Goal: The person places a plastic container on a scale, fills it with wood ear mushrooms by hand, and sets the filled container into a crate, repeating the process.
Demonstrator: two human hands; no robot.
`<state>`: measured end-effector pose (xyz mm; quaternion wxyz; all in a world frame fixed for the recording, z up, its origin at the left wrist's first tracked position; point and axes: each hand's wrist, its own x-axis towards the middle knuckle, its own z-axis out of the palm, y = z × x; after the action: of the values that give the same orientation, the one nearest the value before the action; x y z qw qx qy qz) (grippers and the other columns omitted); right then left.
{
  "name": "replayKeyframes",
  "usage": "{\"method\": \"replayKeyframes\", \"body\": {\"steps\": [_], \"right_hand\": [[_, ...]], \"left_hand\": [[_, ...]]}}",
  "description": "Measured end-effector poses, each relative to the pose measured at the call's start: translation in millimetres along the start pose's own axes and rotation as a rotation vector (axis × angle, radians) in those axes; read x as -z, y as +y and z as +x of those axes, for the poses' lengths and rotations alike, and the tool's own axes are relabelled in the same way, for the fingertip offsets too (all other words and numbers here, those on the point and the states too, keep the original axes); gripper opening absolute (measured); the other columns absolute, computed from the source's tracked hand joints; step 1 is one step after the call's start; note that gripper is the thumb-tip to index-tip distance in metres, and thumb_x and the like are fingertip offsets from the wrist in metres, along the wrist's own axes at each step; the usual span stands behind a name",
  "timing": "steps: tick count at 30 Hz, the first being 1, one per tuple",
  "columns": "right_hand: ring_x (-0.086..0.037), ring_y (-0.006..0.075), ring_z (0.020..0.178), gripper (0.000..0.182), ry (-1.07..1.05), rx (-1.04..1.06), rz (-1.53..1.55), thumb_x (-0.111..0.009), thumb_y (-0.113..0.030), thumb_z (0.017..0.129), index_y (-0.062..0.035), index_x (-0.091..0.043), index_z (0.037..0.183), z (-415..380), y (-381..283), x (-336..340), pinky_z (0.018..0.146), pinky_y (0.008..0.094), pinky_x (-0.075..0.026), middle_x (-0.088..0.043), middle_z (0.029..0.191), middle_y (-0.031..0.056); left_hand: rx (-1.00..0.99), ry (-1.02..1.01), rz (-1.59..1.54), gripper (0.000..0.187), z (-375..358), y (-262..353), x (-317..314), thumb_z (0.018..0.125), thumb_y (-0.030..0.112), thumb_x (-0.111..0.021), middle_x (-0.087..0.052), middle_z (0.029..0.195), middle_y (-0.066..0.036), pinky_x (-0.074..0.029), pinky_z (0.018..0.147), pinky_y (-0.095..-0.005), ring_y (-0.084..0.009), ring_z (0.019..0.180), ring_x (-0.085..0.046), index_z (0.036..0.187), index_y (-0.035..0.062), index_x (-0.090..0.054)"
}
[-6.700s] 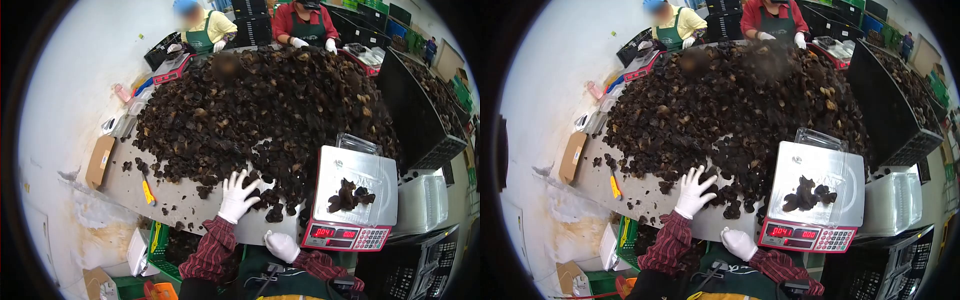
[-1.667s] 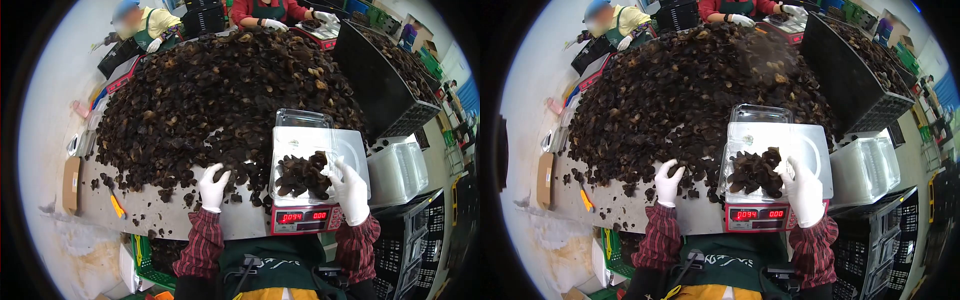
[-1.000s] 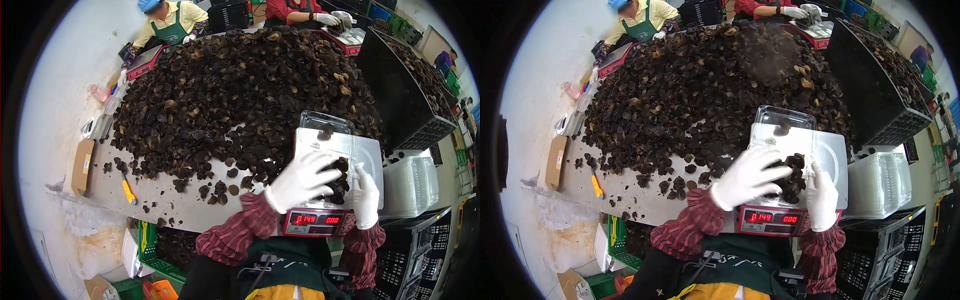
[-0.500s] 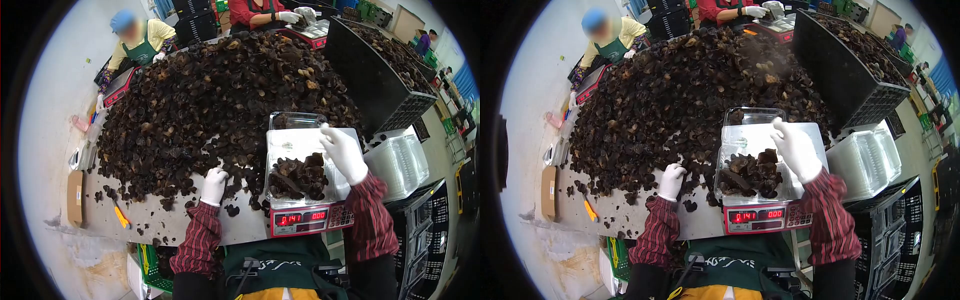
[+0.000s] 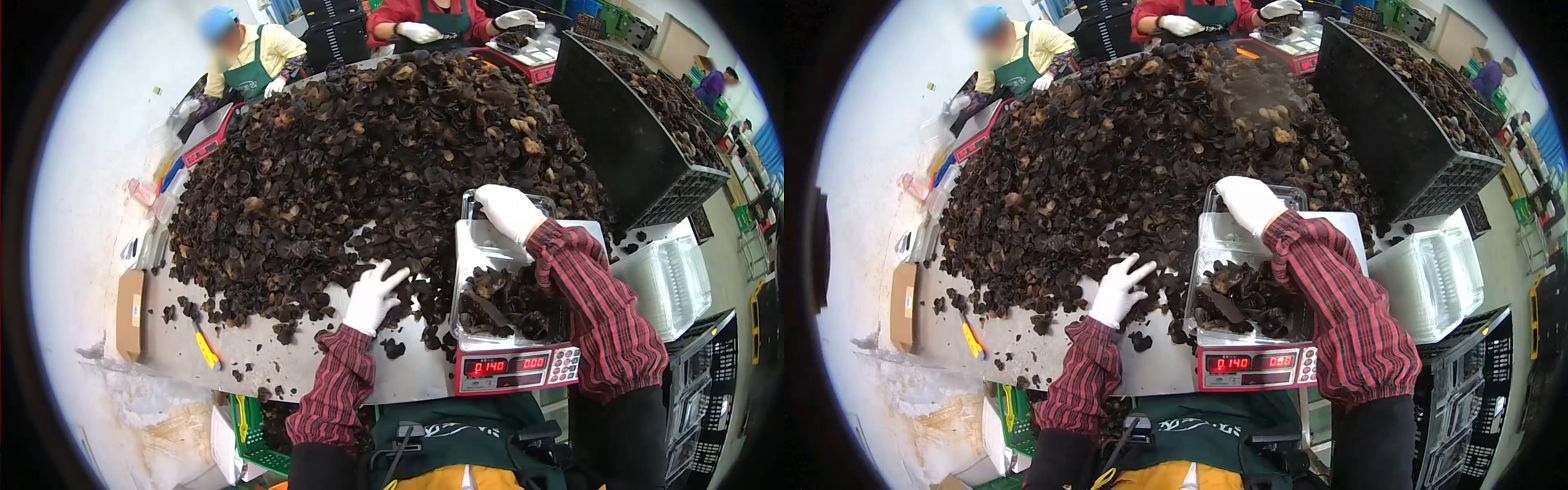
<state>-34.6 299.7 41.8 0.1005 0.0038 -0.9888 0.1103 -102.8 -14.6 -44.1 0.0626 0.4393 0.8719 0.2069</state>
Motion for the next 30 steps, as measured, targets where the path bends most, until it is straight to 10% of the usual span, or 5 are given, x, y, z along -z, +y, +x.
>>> {"method": "replayKeyframes", "body": {"steps": [8, 17, 22, 26, 30], "right_hand": [[-0.061, 0.0344, 0.083, 0.019, 0.336, -0.05, 0.074, -0.053, 0.0, 0.078, -0.0032, -0.061, 0.095, -70.8, -39.1, 94.4, 0.072, 0.038, -0.05, -0.061, 0.088, 0.0164], [-0.058, 0.0378, 0.076, 0.035, 0.023, -0.17, 0.2, -0.056, -0.004, 0.082, -0.0011, -0.053, 0.117, -157.6, -89.2, 65.0, 0.07, 0.0438, -0.047, -0.059, 0.084, 0.0218], [-0.061, 0.0245, 0.068, 0.035, 0.465, -0.39, 0.255, -0.058, -0.001, 0.085, -0.0038, -0.056, 0.12, -187.6, -88.8, 66.5, 0.063, 0.0312, -0.049, -0.062, 0.084, 0.016], [-0.051, 0.0046, 0.066, 0.031, 0.496, -0.762, 0.565, -0.055, -0.002, 0.091, 0.0011, -0.057, 0.121, -213.3, -89.5, 64.8, 0.061, 0.0203, -0.045, -0.062, 0.09, 0.0052], [-0.053, 0.0059, 0.07, 0.03, 0.552, -0.89, 0.663, -0.057, -0.008, 0.092, 0.0028, -0.057, 0.12, -218.5, -88.5, 56.2, 0.065, 0.021, -0.046, -0.064, 0.096, 0.0067]], "left_hand": [[0.011, 0.38, -0.441, 0.019, -2.8, -18.2, -14.7, 0.067, -0.001, -0.07, -0.062, 0.098, -0.009, -0.048, 0.084, -0.0313, -0.0246, 0.096, -0.061, 0.086, 0.0048, -0.069], [-0.306, 0.27, -0.789, 0.022, 29.8, 107.9, 65.9, 0.072, -0.003, -0.069, -0.06, 0.112, -0.01, -0.049, 0.083, -0.031, -0.0197, 0.097, -0.06, 0.093, 0.0044, -0.07], [-0.706, -0.085, -0.313, 0.02, 48.6, 155.6, 45.3, 0.08, 0.015, -0.066, -0.057, 0.124, -0.009, -0.039, 0.1, -0.0413, -0.0307, 0.118, -0.048, 0.099, 0.0114, -0.069], [-0.74, 0.018, -0.469, 0.019, 47.9, 154.3, 59.1, 0.077, 0.014, -0.069, -0.058, 0.124, -0.011, -0.039, 0.1, -0.0406, -0.0317, 0.116, -0.05, 0.096, 0.0085, -0.071], [-0.455, 0.029, -0.647, 0.035, 33.0, 144.3, 71.4, 0.076, 0.016, -0.072, -0.052, 0.131, -0.015, -0.04, 0.101, -0.0379, -0.03, 0.12, -0.05, 0.11, 0.0087, -0.068]]}}
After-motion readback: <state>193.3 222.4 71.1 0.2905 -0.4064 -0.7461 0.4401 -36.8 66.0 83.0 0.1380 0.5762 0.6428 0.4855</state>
